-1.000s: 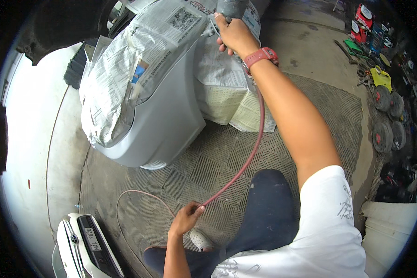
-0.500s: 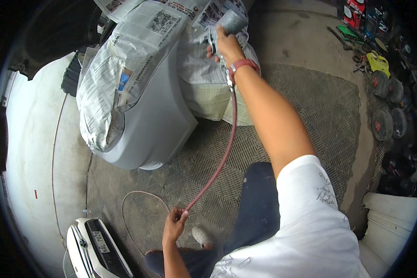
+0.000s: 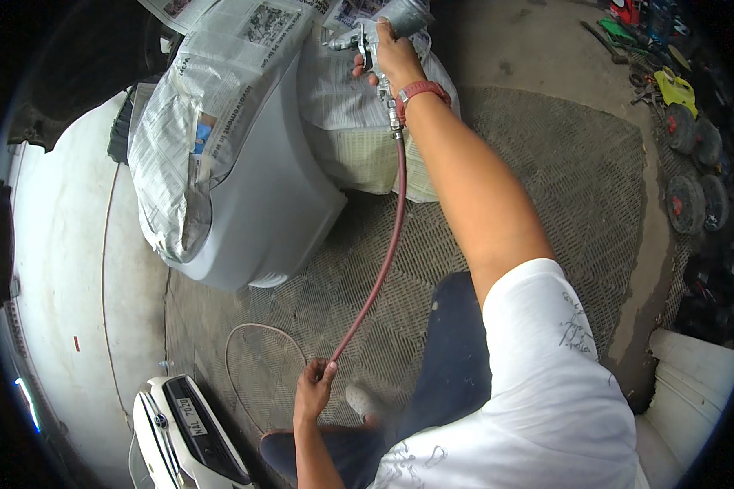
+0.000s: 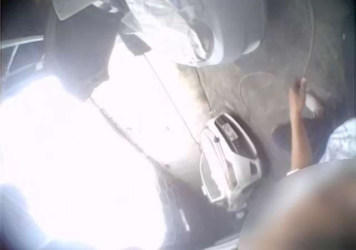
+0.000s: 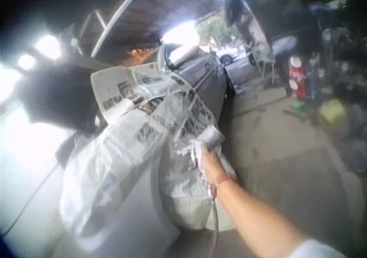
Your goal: The person uses a spray gun to apply paint to a car bumper that is partially covered with newspaper. The person moves around the bumper, spraying different sections in steady passes.
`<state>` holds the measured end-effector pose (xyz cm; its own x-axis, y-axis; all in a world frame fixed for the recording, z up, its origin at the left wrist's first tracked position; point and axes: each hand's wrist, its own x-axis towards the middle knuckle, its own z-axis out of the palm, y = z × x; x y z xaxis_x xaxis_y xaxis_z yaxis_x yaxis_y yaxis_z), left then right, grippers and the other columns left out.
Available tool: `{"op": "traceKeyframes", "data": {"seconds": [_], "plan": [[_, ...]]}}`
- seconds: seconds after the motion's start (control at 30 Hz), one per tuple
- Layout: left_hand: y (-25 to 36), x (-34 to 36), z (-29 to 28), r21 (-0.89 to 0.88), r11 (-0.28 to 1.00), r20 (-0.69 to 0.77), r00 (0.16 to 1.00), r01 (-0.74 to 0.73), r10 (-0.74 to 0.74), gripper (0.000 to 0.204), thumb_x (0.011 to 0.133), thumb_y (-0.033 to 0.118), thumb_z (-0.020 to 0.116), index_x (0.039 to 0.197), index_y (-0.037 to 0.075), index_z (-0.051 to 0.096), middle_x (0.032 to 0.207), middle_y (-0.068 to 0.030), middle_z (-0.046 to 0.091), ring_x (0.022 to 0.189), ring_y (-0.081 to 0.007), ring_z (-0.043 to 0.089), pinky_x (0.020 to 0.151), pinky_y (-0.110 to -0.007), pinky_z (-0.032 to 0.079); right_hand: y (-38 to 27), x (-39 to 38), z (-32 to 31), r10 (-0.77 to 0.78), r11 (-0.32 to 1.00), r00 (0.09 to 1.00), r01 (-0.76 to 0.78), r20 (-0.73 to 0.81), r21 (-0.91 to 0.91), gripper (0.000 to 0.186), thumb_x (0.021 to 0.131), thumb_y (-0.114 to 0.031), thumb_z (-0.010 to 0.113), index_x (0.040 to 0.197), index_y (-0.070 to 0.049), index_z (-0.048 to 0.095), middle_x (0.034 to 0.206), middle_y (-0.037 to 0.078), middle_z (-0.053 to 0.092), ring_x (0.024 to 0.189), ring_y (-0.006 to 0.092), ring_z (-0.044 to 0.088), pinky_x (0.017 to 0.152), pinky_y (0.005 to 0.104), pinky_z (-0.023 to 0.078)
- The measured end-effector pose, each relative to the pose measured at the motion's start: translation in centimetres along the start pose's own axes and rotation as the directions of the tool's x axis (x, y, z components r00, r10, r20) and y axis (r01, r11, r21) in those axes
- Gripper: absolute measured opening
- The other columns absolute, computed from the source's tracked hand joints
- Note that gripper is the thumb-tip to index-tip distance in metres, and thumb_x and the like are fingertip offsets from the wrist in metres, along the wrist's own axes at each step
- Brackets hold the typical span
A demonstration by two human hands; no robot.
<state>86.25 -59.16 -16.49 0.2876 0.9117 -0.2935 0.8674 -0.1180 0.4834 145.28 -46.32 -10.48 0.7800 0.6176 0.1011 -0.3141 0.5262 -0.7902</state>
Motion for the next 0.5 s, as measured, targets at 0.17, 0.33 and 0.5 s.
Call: {"op": "traceKeyframes", "data": {"seconds": [0.17,0.33,0.5], "plan": [[-0.5,0.4,0.4,0.068,0.997,0.063,0.998,0.019,-0.024,0.038,0.100,0.035,0.080,0.112,0.000,0.076,0.099,-0.0149,0.080,0.100,-0.0280,0.077,0.093,-0.039,0.058,1.7,-3.5,-0.7,0.113,0.991,0.979,-0.099,0.167,-0.091,0.059,0.115,-0.056,0.044,0.111,-0.001,0.066,0.076,0.011,0.071,0.060,0.0203,0.070,0.041,0.0292,0.042],[-2.9,0.5,0.4,0.034,0.998,0.029,0.998,0.052,-0.053,0.034,0.097,0.030,0.084,0.107,0.000,0.075,0.095,-0.0115,0.079,0.093,-0.0242,0.075,0.088,-0.037,0.057,5.7,-7.4,-1.6,0.259,0.958,0.949,-0.229,0.181,-0.174,0.057,0.115,-0.056,0.044,0.111,-0.003,0.065,0.077,0.010,0.071,0.056,0.0179,0.068,0.040,0.0284,0.043],[-4.9,0.2,-0.4,0.032,0.997,0.020,0.997,0.075,-0.075,0.033,0.094,0.027,0.087,0.105,-0.001,0.074,0.092,-0.0105,0.078,0.089,-0.0220,0.074,0.086,-0.036,0.056,10.7,-10.0,-3.4,0.399,0.904,0.901,-0.356,0.170,-0.234,0.057,0.114,-0.058,0.047,0.109,-0.004,0.065,0.076,0.008,0.070,0.058,0.0165,0.068,0.039,0.0268,0.042]]}}
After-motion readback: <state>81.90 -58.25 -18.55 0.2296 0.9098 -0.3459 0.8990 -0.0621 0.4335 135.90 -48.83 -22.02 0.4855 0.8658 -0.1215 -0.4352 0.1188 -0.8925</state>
